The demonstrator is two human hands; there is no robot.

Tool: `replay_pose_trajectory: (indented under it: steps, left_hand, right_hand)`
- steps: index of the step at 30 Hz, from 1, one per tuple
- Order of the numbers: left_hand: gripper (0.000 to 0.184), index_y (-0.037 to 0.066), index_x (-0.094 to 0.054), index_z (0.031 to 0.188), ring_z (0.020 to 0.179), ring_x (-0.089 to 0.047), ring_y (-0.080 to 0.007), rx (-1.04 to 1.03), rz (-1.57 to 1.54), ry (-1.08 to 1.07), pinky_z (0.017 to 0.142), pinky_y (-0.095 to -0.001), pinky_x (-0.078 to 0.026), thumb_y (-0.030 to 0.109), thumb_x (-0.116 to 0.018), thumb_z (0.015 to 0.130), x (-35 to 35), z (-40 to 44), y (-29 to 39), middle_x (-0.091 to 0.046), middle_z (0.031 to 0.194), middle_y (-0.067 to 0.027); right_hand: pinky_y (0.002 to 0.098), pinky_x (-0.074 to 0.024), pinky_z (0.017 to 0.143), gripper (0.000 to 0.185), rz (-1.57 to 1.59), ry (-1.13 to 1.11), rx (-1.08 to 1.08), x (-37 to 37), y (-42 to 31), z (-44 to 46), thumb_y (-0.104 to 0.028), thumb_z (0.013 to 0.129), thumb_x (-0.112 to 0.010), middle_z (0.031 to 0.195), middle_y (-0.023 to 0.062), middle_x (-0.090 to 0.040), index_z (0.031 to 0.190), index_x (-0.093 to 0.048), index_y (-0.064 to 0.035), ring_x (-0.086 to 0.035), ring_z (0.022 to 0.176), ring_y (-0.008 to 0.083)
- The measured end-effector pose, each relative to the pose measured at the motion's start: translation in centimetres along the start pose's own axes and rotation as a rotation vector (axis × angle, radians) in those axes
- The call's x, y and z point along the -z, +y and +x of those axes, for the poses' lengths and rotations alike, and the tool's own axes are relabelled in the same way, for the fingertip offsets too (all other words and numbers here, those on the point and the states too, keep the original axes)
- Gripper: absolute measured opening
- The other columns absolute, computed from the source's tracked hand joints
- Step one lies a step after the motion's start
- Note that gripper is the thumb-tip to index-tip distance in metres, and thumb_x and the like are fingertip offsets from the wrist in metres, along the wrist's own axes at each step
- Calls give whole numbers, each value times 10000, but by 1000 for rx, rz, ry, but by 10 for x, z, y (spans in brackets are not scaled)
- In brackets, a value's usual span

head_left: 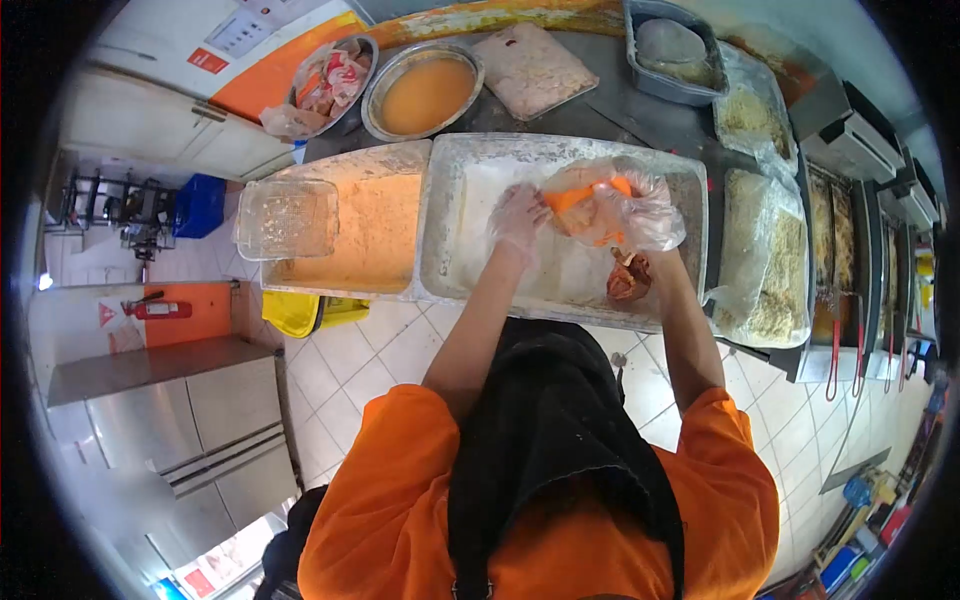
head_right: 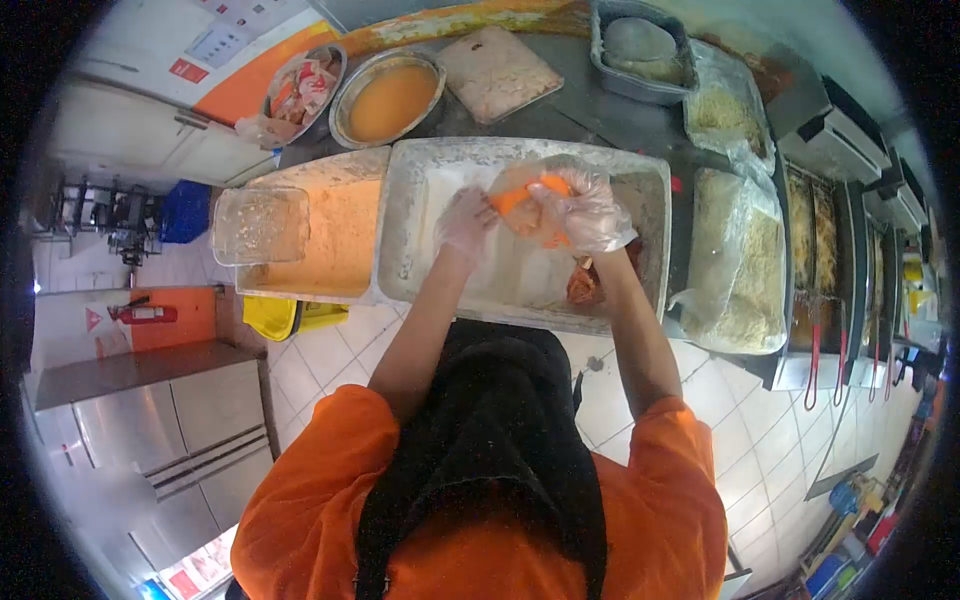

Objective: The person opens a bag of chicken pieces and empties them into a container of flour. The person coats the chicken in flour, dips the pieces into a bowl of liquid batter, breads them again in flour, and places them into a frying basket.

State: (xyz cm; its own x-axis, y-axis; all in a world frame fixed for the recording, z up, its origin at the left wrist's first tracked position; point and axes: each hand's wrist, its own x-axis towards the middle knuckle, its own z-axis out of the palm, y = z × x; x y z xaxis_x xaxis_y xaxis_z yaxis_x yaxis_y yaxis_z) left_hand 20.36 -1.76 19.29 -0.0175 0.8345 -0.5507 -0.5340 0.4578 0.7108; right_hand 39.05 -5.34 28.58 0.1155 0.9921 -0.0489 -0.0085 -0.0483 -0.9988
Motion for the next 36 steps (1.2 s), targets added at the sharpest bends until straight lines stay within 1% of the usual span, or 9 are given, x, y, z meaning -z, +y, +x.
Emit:
replay_pose_trajectory:
  steps: [5,8,14,17,20,24,28,31,36]
  left_hand:
    - [144,96,-553,996,858,-538,-138,-224,-207,42,796,-307,-468,226,-565,933,-29,13,-12,-545,926,-32]
    - [106,95,-557,950,841,-526,-134,-198,-261,128,763,-301,-462,198,-557,928,-53,-15,6,-538,918,-22]
    - [92,83,-536,840,732,-437,-102,-713,221,169,665,-274,-401,127,-586,904,-54,-16,15,-469,767,14]
    - [121,67,-524,860,667,-384,-86,-733,376,175,594,-269,-355,141,-534,956,-71,-33,31,-422,723,21]
    - [107,68,-522,882,671,-385,-85,-753,460,210,600,-263,-358,139,-531,961,-79,-27,32,-428,735,22]
    - [110,70,-525,937,734,-419,-101,-635,212,188,668,-266,-381,176,-544,963,-91,-35,47,-470,813,14]
    - [278,72,-522,1169,961,-501,-144,-483,-51,225,877,-302,-413,255,-550,962,-87,-30,58,-543,1078,-31]
    - [381,77,-457,1287,1084,-500,-166,-305,-213,302,944,-316,-416,293,-513,979,-83,-48,81,-536,1208,-63]
    - [428,62,-440,1306,1128,-502,-205,109,-662,233,995,-311,-400,332,-475,976,-31,-2,73,-497,1292,-77]
  right_hand:
    - [247,-485,613,112,77,-78,79,-12,31,1,-42,793,-753,784,-6,-662,896,-708,-42,-567,698,63]
    - [240,-476,598,83,67,-92,128,-8,30,3,-41,803,-740,767,-17,-650,878,-707,-54,-557,679,58]
    - [236,-476,630,67,-94,173,15,12,33,-10,-71,871,-647,786,-19,-655,897,-705,-50,-562,697,57]
    - [244,-484,684,102,153,315,-63,22,55,-15,-41,864,-641,846,-1,-675,951,-692,-24,-587,753,83]
    - [259,-495,711,175,100,202,56,8,67,-26,-5,844,-650,917,22,-680,1017,-677,-13,-603,803,107]
    - [250,-483,660,307,-51,101,-4,12,51,-30,-32,820,-676,972,29,-666,1125,-639,-24,-590,738,109]
    - [290,-494,715,438,-345,-28,-390,10,62,-24,-102,814,-698,989,54,-670,1229,-575,-34,-600,771,141]
    - [260,-486,851,516,161,120,-377,-4,77,-17,-65,819,-704,1145,53,-629,1307,-537,-45,-593,981,157]
    - [313,-401,1012,567,173,37,-312,-33,119,-6,-134,868,-649,1440,117,-389,1395,-444,-86,-429,1276,201]
